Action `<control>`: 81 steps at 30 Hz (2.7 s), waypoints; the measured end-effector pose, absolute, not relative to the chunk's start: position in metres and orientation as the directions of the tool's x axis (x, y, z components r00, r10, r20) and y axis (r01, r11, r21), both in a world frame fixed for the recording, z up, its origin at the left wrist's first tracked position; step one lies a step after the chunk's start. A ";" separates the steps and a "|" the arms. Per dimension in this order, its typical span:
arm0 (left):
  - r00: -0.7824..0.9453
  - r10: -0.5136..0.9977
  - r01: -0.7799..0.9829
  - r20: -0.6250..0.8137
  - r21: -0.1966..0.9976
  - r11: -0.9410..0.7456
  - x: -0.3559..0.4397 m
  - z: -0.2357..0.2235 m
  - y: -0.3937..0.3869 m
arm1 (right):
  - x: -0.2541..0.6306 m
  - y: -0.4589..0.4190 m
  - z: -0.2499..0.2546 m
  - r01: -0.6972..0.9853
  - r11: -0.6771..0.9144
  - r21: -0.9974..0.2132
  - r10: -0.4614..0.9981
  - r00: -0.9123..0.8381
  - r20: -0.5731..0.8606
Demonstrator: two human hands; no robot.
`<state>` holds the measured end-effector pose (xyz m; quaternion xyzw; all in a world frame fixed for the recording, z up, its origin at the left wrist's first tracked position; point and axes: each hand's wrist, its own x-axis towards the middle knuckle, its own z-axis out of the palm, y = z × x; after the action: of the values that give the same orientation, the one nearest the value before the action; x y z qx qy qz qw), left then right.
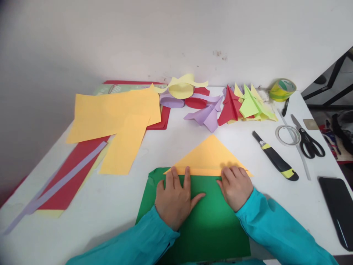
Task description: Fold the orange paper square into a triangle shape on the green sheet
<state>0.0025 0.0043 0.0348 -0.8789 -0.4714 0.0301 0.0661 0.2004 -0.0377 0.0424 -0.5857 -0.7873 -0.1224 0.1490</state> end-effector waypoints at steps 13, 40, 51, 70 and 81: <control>0.487 0.872 0.874 0.050 -0.039 -0.485 -0.001 0.028 0.002 | 0.201 -0.037 0.043 0.959 0.283 0.025 0.887 -0.271 0.375; 0.836 0.509 0.519 0.206 0.009 -0.855 0.005 0.032 0.018 | 0.204 -0.033 0.043 0.959 0.284 -0.009 0.875 -0.256 0.411; 0.785 0.612 0.608 0.096 0.070 -0.791 0.007 0.023 0.005 | 0.191 -0.050 0.043 0.974 0.142 0.177 0.939 -0.189 0.286; 0.760 0.640 0.640 0.113 0.047 -0.767 0.010 0.034 -0.002 | 0.194 -0.045 0.036 0.966 0.185 0.182 0.935 -0.230 0.269; 0.772 0.624 0.630 0.121 -0.009 -0.777 0.010 0.032 -0.002 | 0.189 -0.050 0.043 0.961 -0.032 0.274 0.965 -0.042 0.260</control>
<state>0.0098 -0.0018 0.0317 -0.9408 -0.3333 -0.0557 0.0247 0.1892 -0.0501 0.0429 -0.6919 -0.6958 -0.1926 -0.0045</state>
